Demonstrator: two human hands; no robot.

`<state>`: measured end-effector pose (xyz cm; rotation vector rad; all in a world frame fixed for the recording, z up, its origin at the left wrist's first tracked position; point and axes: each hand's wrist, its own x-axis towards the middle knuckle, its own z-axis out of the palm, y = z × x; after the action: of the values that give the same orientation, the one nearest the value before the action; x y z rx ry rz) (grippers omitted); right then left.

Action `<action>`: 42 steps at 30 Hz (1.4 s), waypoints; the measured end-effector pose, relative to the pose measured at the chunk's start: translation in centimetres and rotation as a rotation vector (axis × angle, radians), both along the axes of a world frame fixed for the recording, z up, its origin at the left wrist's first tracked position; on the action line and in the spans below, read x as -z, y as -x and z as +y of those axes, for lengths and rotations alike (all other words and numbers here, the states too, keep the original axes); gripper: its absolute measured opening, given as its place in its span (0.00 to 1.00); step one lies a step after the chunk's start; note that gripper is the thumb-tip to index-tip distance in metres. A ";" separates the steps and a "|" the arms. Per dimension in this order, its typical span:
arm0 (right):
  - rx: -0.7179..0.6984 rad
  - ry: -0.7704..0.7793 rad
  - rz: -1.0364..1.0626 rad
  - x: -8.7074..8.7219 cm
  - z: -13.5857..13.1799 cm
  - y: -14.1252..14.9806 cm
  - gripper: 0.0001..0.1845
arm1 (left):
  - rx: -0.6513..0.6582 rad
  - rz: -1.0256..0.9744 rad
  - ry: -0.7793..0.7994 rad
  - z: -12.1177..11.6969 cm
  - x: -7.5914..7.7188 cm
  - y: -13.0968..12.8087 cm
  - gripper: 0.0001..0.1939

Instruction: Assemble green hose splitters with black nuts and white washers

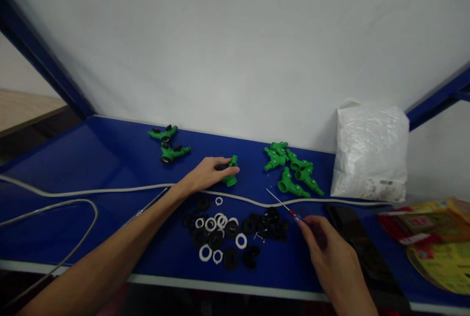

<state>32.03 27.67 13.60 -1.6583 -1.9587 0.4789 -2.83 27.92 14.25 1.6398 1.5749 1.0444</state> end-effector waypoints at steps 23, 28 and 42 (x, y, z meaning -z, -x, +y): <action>-0.544 -0.213 0.776 -7.2 6.1 16.1 0.04 | 0.230 -0.064 0.015 0.1 -0.8 1.4 0.18; -0.555 -0.219 0.767 -7.1 5.4 15.8 0.03 | 0.247 -0.061 0.065 0.1 -1.1 1.3 0.17; -0.616 -0.194 0.708 -6.8 5.0 16.1 0.01 | 0.240 -0.052 0.100 0.1 -1.2 1.2 0.17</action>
<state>15.95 32.66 20.39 -0.5957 -1.8300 0.9158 -4.07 28.05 15.47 1.6712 1.3356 0.8621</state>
